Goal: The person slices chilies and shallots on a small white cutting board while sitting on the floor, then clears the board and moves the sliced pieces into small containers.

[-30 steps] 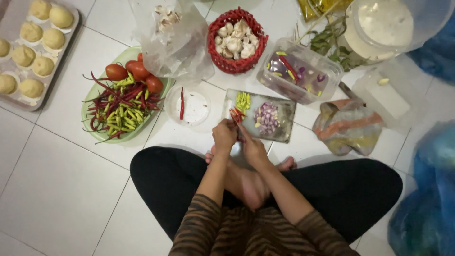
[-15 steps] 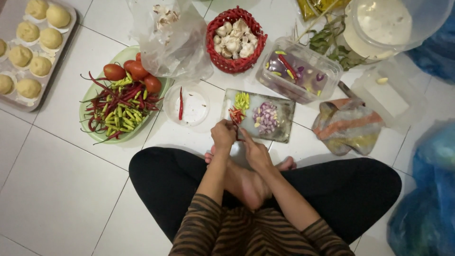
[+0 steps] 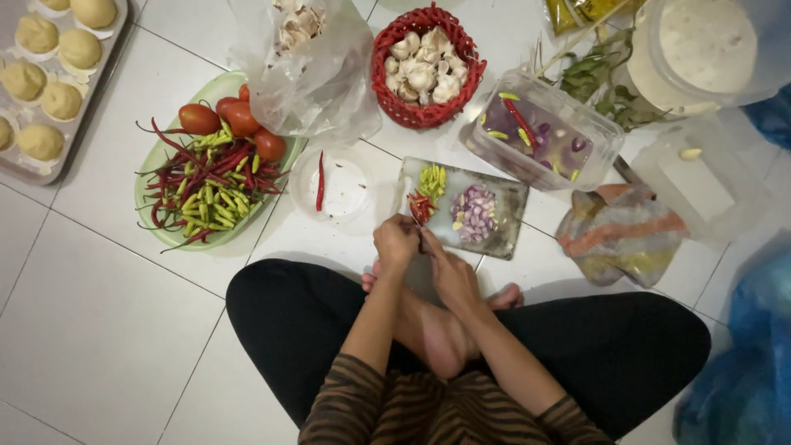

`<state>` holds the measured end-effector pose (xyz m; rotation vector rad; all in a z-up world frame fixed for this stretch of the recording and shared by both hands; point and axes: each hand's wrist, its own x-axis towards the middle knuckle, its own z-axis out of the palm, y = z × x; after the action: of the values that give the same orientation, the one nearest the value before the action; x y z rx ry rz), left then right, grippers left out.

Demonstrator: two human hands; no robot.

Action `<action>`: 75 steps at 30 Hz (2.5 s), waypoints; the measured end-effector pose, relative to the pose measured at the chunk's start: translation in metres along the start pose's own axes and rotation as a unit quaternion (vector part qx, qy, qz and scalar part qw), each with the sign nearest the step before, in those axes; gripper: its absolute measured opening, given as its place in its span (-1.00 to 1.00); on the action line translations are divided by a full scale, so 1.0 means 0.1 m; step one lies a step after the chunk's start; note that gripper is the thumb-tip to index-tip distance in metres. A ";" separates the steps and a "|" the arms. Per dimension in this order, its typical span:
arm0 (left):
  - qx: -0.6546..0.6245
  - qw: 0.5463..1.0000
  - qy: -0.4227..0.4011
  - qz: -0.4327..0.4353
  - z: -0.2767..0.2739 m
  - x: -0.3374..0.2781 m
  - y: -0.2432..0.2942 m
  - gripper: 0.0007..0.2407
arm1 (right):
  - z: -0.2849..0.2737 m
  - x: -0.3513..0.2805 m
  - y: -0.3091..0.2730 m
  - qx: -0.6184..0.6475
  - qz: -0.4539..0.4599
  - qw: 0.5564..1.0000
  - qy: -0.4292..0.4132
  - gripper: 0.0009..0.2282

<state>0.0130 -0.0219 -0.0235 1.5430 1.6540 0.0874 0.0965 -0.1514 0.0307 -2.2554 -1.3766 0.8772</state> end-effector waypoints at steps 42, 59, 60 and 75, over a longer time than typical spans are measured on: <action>0.011 1.000 0.012 0.007 0.05 -0.03 0.02 -0.78 | 0.05 -0.07 0.05 0.125 0.076 0.988 -0.048 -0.53; 0.024 0.999 0.031 0.006 0.06 -0.03 0.03 -0.86 | -0.01 -0.13 0.15 0.105 0.109 0.984 -0.098 -0.53; 0.024 0.999 0.036 0.014 0.05 -0.05 0.04 -0.87 | 0.06 -0.13 0.22 0.099 0.107 0.985 -0.096 -0.52; 0.024 0.998 0.057 0.031 0.07 -0.03 0.05 -0.85 | -0.11 -0.19 -0.06 0.110 0.116 0.985 -0.057 -0.52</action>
<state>0.0206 -0.0266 -0.0235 1.6523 1.7071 0.1737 0.0937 -0.1654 0.0485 -2.2507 -1.0136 1.1883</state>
